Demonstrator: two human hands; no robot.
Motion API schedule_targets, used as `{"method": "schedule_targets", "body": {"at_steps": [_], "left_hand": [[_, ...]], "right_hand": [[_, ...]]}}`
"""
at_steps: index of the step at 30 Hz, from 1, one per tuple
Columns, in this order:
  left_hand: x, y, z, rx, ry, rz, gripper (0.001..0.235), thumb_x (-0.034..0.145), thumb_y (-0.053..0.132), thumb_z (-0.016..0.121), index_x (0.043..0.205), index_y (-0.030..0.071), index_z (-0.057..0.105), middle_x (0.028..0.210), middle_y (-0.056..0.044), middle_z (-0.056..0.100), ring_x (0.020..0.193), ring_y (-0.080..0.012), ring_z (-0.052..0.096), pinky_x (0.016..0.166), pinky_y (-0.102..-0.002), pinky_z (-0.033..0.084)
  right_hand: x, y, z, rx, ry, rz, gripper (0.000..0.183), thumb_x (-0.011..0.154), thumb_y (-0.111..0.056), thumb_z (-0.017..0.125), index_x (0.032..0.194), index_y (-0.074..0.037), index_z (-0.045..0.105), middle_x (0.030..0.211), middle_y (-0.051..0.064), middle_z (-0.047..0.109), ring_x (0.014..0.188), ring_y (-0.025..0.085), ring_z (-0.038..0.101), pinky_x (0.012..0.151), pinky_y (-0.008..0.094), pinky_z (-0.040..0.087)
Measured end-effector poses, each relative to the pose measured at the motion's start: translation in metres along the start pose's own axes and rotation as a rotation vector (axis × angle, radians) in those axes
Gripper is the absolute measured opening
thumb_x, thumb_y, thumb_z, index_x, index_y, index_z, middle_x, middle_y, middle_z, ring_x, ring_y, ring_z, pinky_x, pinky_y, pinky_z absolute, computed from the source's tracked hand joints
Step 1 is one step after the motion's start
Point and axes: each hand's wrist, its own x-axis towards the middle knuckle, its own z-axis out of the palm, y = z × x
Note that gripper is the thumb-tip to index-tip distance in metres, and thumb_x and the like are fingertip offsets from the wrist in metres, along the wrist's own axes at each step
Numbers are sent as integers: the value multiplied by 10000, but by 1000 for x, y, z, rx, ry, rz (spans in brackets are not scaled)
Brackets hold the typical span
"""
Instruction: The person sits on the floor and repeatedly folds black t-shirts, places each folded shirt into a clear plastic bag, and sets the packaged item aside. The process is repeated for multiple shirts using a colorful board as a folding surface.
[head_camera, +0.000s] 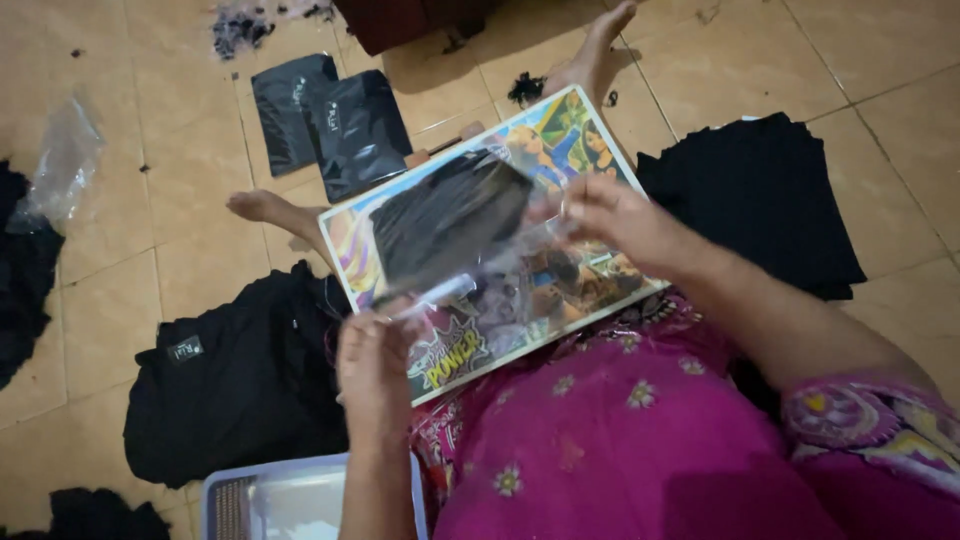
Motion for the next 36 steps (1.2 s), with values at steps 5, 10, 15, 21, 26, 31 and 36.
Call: {"method": "schedule_targets", "body": {"at_steps": [5,10,15,21,26,31,36], "left_hand": [[-6,51,29,-74,-36,309,151,991,233,699,1026,148,579,1165,-125,694,1371,-448,592,1012,-492,588],[32,62,42,28,164,262,119,1038,214,621,988,194,514,889,66,611,809,-52,616,941,-355,603],[44,60,37,91,116,431,145,1046,227,627,1015,127,526,912,-1,591,833,-89,637,911,-343,593],[13,-72,-53,631,247,443,211,877,-4,765,1048,98,695,1004,-97,663,996,-187,623,977,-384,477],[-26,-91,-50,1116,-282,68,524,864,101,730,1356,-26,604,1285,-325,641,1228,-522,567,1082,-592,441],[-6,-96,-61,1452,-242,669,388,903,168,628,1291,173,646,1251,-78,644,1152,-343,592,995,-465,445],[14,-65,-62,1555,-150,960,345,903,194,567,1155,313,771,1208,-26,695,1110,-309,648,968,-441,521]], "right_hand": [[-17,-83,30,257,-67,-430,53,1071,-185,529,1096,-139,520,1410,272,605,1335,336,626,883,326,619],[6,-113,59,179,97,-412,81,1068,-134,526,1079,-60,555,934,18,520,950,149,644,903,437,673],[10,-132,70,218,101,-461,88,1071,-155,521,1120,-89,554,962,-47,481,947,45,574,944,320,672],[7,-38,14,69,202,-396,122,1048,-181,599,1128,-95,570,974,-7,540,939,109,649,880,375,662],[5,79,-52,-763,248,-107,317,990,-304,702,1265,-145,700,1105,124,728,1097,309,694,871,422,604],[-9,67,-22,-907,188,-368,159,980,-194,675,1112,-140,746,1097,60,740,1058,268,696,892,367,572],[-8,65,4,-971,17,-422,139,964,-202,661,1066,-159,746,1004,50,762,979,268,722,887,405,578]]}}
